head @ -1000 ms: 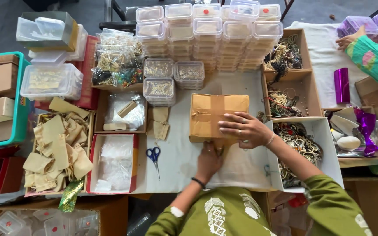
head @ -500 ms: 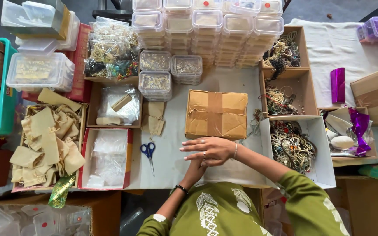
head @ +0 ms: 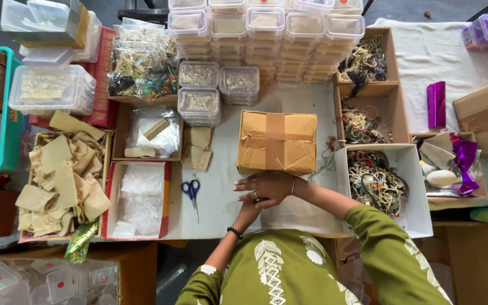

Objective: Packing jewelry items into plastic containers and cardboard boxes, then sealing with tape.

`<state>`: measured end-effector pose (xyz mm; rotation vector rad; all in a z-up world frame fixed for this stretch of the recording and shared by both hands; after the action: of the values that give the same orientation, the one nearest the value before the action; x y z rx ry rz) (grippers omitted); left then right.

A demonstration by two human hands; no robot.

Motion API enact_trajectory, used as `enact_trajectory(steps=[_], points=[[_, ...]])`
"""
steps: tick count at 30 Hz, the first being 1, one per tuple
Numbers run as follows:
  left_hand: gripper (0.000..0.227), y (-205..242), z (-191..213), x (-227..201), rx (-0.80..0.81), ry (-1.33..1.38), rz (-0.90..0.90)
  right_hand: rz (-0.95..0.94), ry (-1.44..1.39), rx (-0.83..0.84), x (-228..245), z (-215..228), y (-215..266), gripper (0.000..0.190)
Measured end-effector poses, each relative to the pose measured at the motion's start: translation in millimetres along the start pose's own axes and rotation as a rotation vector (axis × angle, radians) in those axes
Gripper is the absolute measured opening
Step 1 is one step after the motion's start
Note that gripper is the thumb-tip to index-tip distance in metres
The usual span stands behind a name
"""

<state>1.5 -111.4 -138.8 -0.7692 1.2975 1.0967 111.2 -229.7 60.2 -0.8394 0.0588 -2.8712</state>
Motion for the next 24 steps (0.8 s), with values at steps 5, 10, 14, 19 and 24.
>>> enact_trajectory(steps=[5,10,14,19,24], points=[[0.042,35.7,59.6,-54.5,-0.1,-0.309,0.041,-0.051,0.002,0.003,-6.7,-13.2,0.6,0.053],[0.059,91.7,127.0,-58.5,-1.028,-0.96,0.613,-0.121,-0.32,-0.249,37.0,26.2,-4.2,0.043],[0.054,97.9,125.7,0.5,-0.853,-0.867,0.768,-0.357,-0.2,-0.238,48.6,-20.5,-10.1,0.034],[0.031,115.8,104.5,-15.8,-0.633,-0.752,0.66,-0.455,-0.219,-0.307,89.6,-43.4,-16.3,0.046],[0.026,144.5,91.9,-26.2,-0.338,-0.655,0.498,-0.565,-0.137,-0.308,93.7,-77.3,-4.9,0.054]])
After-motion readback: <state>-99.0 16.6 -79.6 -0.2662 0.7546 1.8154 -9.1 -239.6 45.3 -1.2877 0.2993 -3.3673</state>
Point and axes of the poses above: each hand's wrist, its own y-axis away from the middle knuckle, its own z-axis out of the back of the hand, x = y × z, the point moved 2 cm from there along -y, towards the middle knuckle, and after that the axes turned 8 degrees about x, right-handed, at the moved point
